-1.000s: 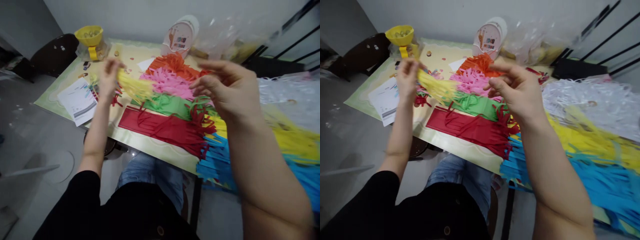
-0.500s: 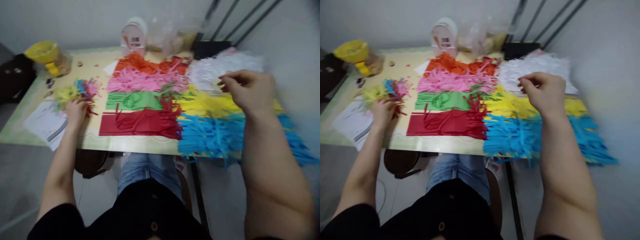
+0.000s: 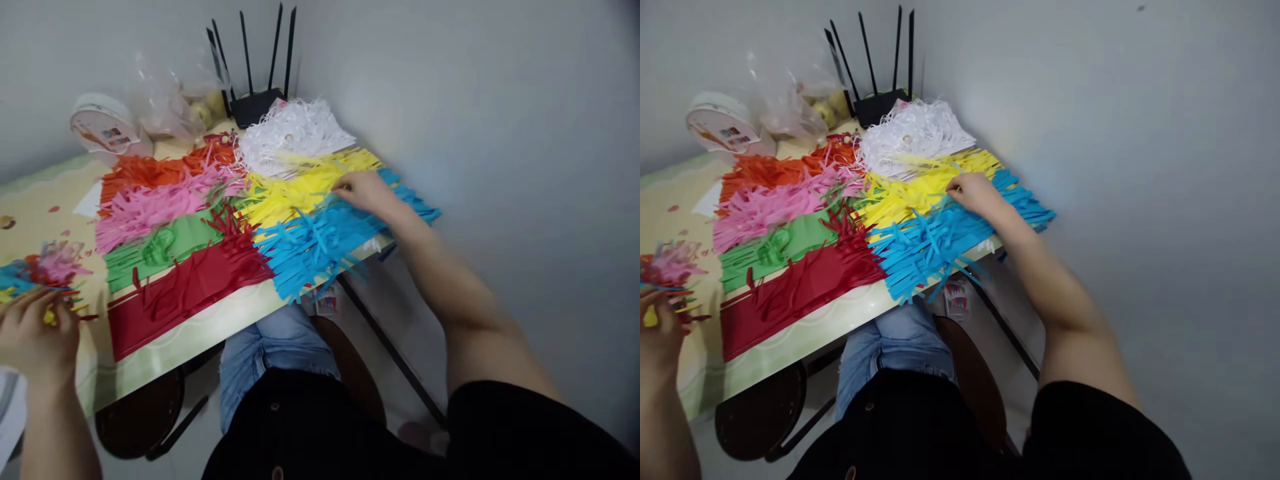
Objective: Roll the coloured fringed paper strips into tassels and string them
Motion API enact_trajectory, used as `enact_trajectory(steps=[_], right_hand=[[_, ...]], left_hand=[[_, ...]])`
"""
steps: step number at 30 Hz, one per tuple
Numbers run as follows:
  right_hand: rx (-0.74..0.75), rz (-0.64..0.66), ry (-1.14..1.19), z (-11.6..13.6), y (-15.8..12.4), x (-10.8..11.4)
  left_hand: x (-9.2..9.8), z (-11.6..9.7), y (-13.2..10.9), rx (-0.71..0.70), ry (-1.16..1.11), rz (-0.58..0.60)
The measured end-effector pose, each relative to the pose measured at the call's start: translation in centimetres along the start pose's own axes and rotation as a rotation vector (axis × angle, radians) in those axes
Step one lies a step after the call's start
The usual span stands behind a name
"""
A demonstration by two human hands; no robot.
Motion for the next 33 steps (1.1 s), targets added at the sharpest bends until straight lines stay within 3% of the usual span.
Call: enact_trajectory(steps=[3, 7, 10, 15, 18, 21, 25, 29, 33], right_hand=[[0.048, 0.038, -0.002, 1.3, 0.1, -1.2], [0.313, 0.242, -0.030, 3.8, -1.6, -3.4], [0.364, 0.292, -0.113, 4.4, -3.8, -4.9], [0.300, 0.254, -0.167, 4.2, -5.3, -6.1], [0.321, 0.243, -0.109, 3.8, -4.9, -5.9], [0.324, 0.140, -0.005, 2.7, -4.3, -4.6], [0.234, -0.143, 0.007, 0.2, -3.2, -2.5], [0.204, -0.124, 0.042, -2.4, -2.3, -2.2], [0.084, -0.181, 0.043, -5.1, -3.8, -0.7]], left_hand=[[-0.5, -5.7, -0.5, -0.154, 0.019, -0.210], [-2.6, -12.1, -1.8, -0.287, -0.036, -0.148], [-4.7, -14.3, -3.3, -0.297, -0.051, 0.001], [-8.7, -15.1, -6.1, -0.290, 0.022, 0.399], [-10.1, -15.4, -7.2, -0.270, 0.138, 0.527], [-10.4, -15.8, -7.7, -0.265, 0.203, 0.543], [-9.9, -16.3, -8.0, -0.249, 0.235, 0.593], [-10.0, -16.2, -8.1, -0.252, 0.225, 0.622], [-9.9, -15.3, -7.9, -0.266, 0.152, 0.532]])
Point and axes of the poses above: each hand's wrist, its own y-axis towards the middle knuckle, its own x-axis out of the back of the hand, z = x × y, the point moved 2 cm from there along y, towards the middle knuckle, and after that the axes turned 9 degrees about y, right-handed, at the moved point
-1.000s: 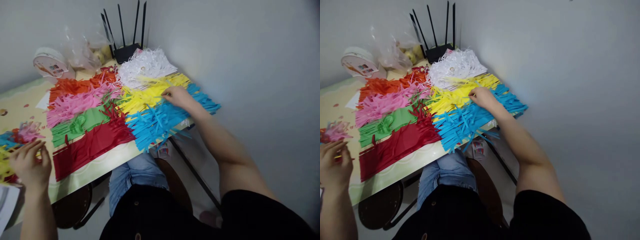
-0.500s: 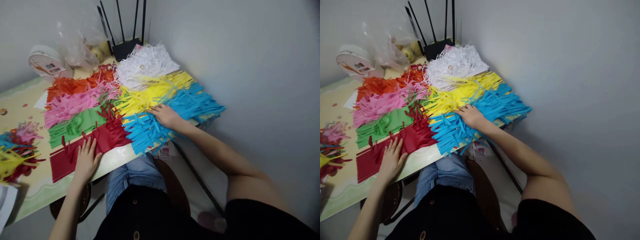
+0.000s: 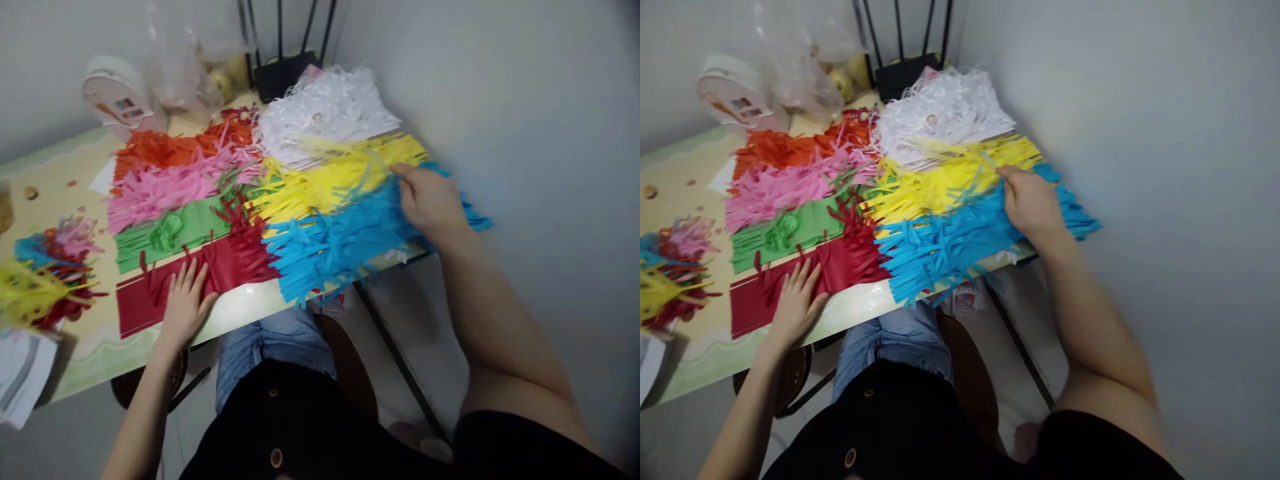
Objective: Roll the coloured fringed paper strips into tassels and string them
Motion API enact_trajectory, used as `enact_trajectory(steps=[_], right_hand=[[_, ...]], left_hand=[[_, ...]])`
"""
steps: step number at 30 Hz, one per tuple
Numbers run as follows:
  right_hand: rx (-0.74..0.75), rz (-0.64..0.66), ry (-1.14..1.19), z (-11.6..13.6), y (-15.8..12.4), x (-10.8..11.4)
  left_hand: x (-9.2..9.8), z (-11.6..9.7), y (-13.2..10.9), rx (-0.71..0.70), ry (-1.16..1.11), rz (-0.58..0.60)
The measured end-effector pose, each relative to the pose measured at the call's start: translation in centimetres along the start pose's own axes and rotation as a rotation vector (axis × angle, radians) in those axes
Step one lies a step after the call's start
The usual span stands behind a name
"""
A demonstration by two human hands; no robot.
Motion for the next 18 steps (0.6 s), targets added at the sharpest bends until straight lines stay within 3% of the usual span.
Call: enact_trajectory(steps=[3, 5, 7, 9, 12, 15, 18], right_hand=[[-0.060, -0.070, 0.005, -0.9, -2.3, 1.2], [-0.045, -0.047, 0.018, -0.7, -3.8, 0.8], [-0.013, -0.002, 0.033, 0.1, -4.7, -0.2], [0.030, 0.053, 0.033, 1.2, -5.0, -1.3], [0.107, 0.141, -0.016, 2.9, -4.5, -2.4], [0.120, 0.208, -0.091, 3.6, -4.0, -2.8], [0.066, 0.295, -0.137, 3.4, -3.9, -3.0]], left_hand=[[1.8, 0.8, 0.5, -0.001, -0.017, -0.200], [3.9, 0.2, 1.4, -0.021, -0.031, -0.349], [6.1, -2.1, 2.8, -0.095, -0.081, -0.447], [7.7, -6.4, 5.0, -0.219, -0.138, -0.471], [8.4, -15.1, 9.6, -0.451, -0.136, -0.334], [7.1, -23.0, 14.3, -0.560, -0.031, -0.109], [5.0, -26.9, 17.5, -0.462, 0.083, 0.008]])
Point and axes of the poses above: each hand's wrist, its own y-axis towards the middle knuckle, its own x-axis out of the back of the hand, z = x × y, the point moved 2 cm from there along y, towards the middle knuckle, and after that the axes turned 9 degrees about y, right-handed, at the moved point
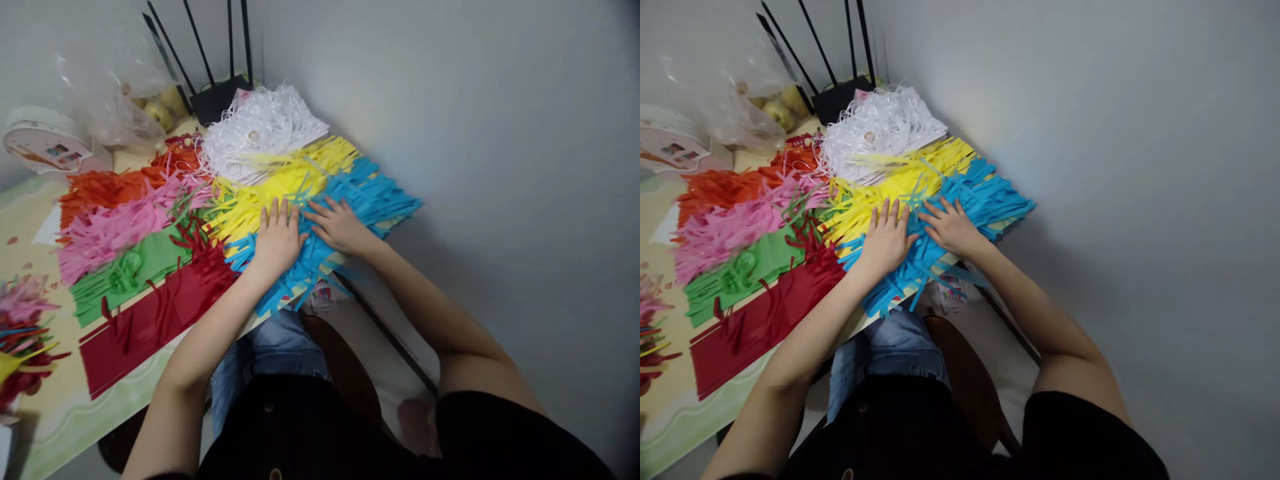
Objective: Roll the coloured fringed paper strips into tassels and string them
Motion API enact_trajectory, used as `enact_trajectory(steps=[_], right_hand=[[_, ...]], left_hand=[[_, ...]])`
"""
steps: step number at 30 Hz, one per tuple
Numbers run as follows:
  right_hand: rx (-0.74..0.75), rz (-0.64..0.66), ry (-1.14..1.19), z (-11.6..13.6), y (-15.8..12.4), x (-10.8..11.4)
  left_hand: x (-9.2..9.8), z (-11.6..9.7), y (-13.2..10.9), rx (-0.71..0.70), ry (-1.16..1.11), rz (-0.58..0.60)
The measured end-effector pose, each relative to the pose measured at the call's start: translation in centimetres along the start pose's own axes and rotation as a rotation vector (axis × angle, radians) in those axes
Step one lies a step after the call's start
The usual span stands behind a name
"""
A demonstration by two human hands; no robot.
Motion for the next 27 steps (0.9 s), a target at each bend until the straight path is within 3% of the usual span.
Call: enact_trajectory(steps=[2, 7, 10, 14, 19, 23, 27], right_hand=[[-0.014, 0.022, 0.010, -0.1, 0.0, 0.3], [0.012, -0.169, 0.033, 1.1, 3.1, 2.3], [0.125, -0.086, 0.028, 1.2, 6.7, 2.1], [-0.042, -0.017, -0.004, -2.4, 9.6, 0.1], [-0.082, -0.079, 0.036, -6.3, 9.2, -0.8], [-0.057, -0.053, 0.061, -6.3, 8.4, 0.5], [0.014, -0.079, 0.042, -6.0, 5.3, 1.7]], left_hand=[[-1.3, -0.1, 1.1, 0.090, 0.031, 0.075], [-3.0, 0.2, 0.6, 0.138, 0.048, 0.124], [-3.2, 0.1, 0.2, 0.143, 0.043, 0.115], [-3.6, 0.2, 0.1, 0.144, 0.016, 0.109], [-4.0, 0.3, 0.2, 0.142, -0.003, 0.102], [-4.0, 0.4, 0.1, 0.141, -0.017, 0.097], [-3.7, 0.5, 0.2, 0.131, -0.040, 0.106]])
Point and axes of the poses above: each hand's wrist, its own y-axis towards the middle knuckle, its own x-axis out of the back of the hand, z = x × y, the point moved 2 cm from there along y, towards the middle knuckle, and after that the axes turned 9 degrees about y, right-handed, at the moved point
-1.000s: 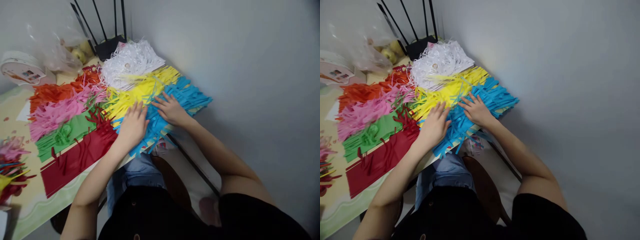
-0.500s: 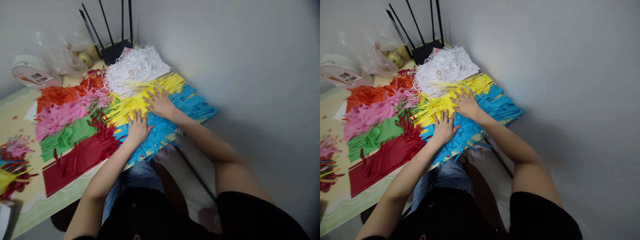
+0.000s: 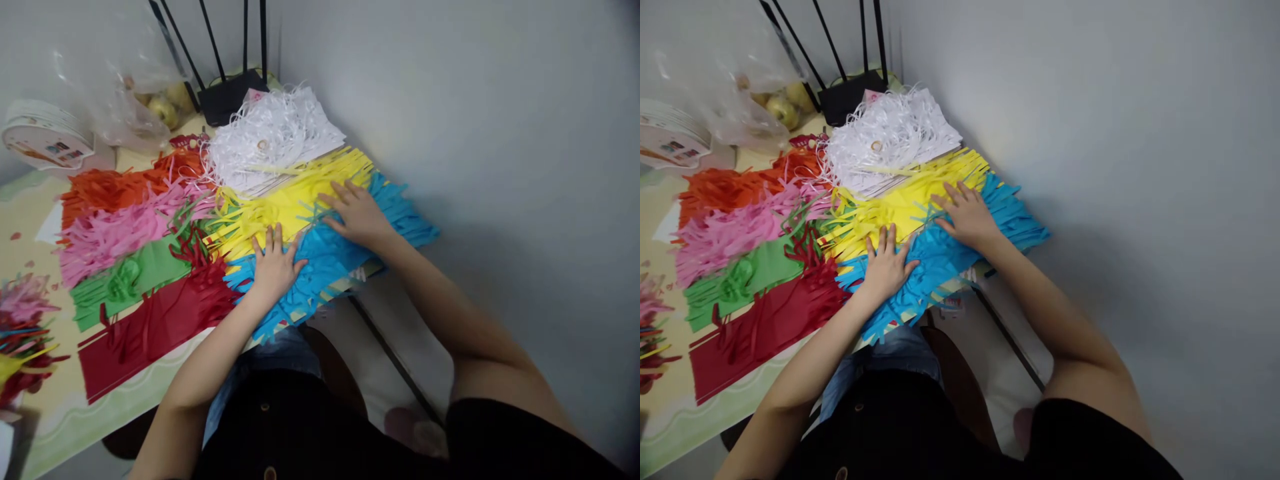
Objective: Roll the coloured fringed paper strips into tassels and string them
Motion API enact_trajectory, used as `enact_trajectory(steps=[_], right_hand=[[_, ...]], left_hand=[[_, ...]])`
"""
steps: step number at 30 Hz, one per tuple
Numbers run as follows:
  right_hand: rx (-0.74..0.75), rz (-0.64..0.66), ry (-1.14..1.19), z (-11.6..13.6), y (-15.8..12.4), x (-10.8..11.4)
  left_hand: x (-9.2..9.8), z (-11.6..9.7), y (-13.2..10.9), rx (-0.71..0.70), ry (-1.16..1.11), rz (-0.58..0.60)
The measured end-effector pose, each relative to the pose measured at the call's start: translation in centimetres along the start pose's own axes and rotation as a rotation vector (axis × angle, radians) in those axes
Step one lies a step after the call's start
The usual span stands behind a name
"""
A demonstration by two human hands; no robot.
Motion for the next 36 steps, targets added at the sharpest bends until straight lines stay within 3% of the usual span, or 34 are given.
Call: enact_trajectory(steps=[6, 10, 23, 26, 29, 32, 34, 36], right_hand=[[-0.035, -0.020, -0.031, -0.8, -4.9, -0.2], [-0.030, -0.021, 0.017, -1.4, -5.0, -0.7], [-0.119, -0.251, -0.028, -0.7, -6.7, -0.4], [-0.099, -0.251, -0.011, -0.4, -6.7, 0.7], [-0.107, -0.341, 0.014, 0.3, -5.1, 3.6], [-0.052, -0.405, 0.065, 1.7, -1.0, 5.9], [0.070, -0.228, 0.134, 3.3, 2.9, 5.3], [0.179, 0.038, 0.132, 4.8, 6.3, 3.3]], left_hand=[[0.5, 0.1, 0.2, -0.008, -0.019, 0.017], [0.7, 0.1, 0.3, -0.008, -0.017, 0.026], [0.8, 0.0, 0.4, -0.014, 0.008, 0.011], [1.8, 0.1, 0.0, -0.019, 0.024, 0.045], [4.6, 0.3, -0.1, -0.048, 0.003, 0.103], [7.3, 0.7, 1.4, -0.027, -0.017, 0.066], [7.8, 1.2, 3.2, 0.030, 0.001, -0.035], [6.7, 1.8, 4.8, 0.106, 0.018, -0.055]])
Point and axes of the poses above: each hand's wrist, its own y-axis towards the middle knuckle, its own x-axis out of the back of the hand, z = x × y, the point moved 2 cm from there along y, towards the middle knuckle, and after that the axes turned 9 degrees about y, right-handed, at the moved point
